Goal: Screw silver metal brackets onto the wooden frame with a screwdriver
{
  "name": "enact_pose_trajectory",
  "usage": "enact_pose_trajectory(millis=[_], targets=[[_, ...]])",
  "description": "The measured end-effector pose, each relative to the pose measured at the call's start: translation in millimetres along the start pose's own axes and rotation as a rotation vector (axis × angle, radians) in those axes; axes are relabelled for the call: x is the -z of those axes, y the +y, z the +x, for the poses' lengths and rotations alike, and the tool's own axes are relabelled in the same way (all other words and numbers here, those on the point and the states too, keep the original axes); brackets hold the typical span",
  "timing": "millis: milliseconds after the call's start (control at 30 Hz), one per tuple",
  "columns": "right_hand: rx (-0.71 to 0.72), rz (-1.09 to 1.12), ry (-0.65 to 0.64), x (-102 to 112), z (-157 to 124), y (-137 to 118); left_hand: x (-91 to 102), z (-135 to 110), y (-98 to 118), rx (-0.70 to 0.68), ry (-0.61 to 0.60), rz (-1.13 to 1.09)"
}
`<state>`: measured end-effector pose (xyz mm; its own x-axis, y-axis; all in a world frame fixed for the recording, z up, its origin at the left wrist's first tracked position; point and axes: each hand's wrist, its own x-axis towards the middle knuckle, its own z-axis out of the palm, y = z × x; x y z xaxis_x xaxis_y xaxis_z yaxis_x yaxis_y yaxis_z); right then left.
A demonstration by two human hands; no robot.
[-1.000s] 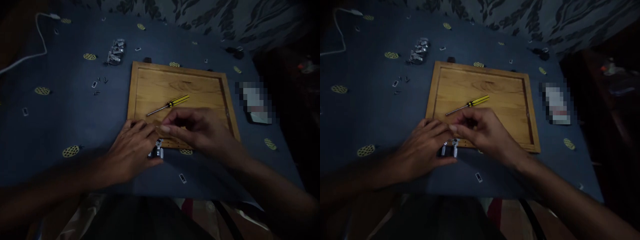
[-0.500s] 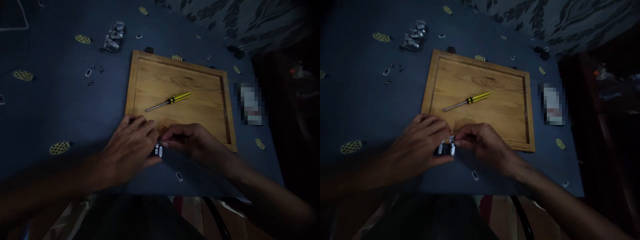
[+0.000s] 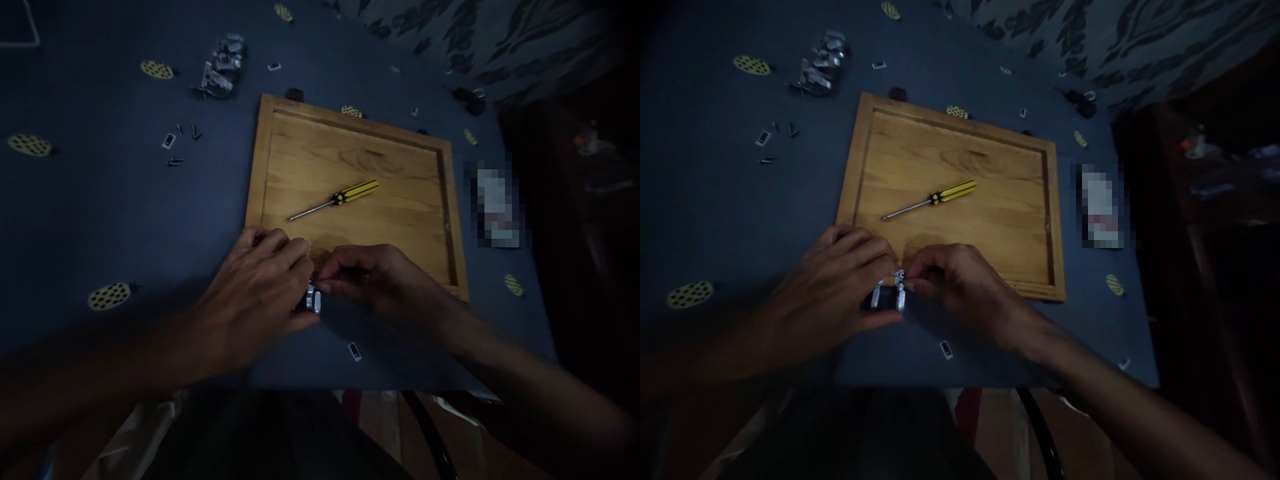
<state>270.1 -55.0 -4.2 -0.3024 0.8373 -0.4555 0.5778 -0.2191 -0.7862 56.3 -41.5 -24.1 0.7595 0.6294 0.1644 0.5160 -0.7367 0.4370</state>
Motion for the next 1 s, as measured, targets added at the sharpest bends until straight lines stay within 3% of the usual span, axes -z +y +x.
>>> enact_pose_trajectory(millis=[333, 567, 833, 1000], targets=[[0.046, -0.016, 0.014, -3.2, 3.0, -5.7, 0.8, -0.6, 0.4, 0.002, -0.01, -0.003], [0.004, 0.156, 0.015, -5.8, 8.1, 1.0, 0.9, -1.1, 0.4, 0.011, -0.005, -0.006], [0.102, 0.175, 0.034, -2.1, 2.5, -0.6, 0.1, -1.1, -0.8, -0.004, 0.019, -0.003], [0.187, 0.145, 0.155, -3.8, -6.4, 7.4, 1.0, -2.0, -0.4, 0.003, 0.001, -0.01]])
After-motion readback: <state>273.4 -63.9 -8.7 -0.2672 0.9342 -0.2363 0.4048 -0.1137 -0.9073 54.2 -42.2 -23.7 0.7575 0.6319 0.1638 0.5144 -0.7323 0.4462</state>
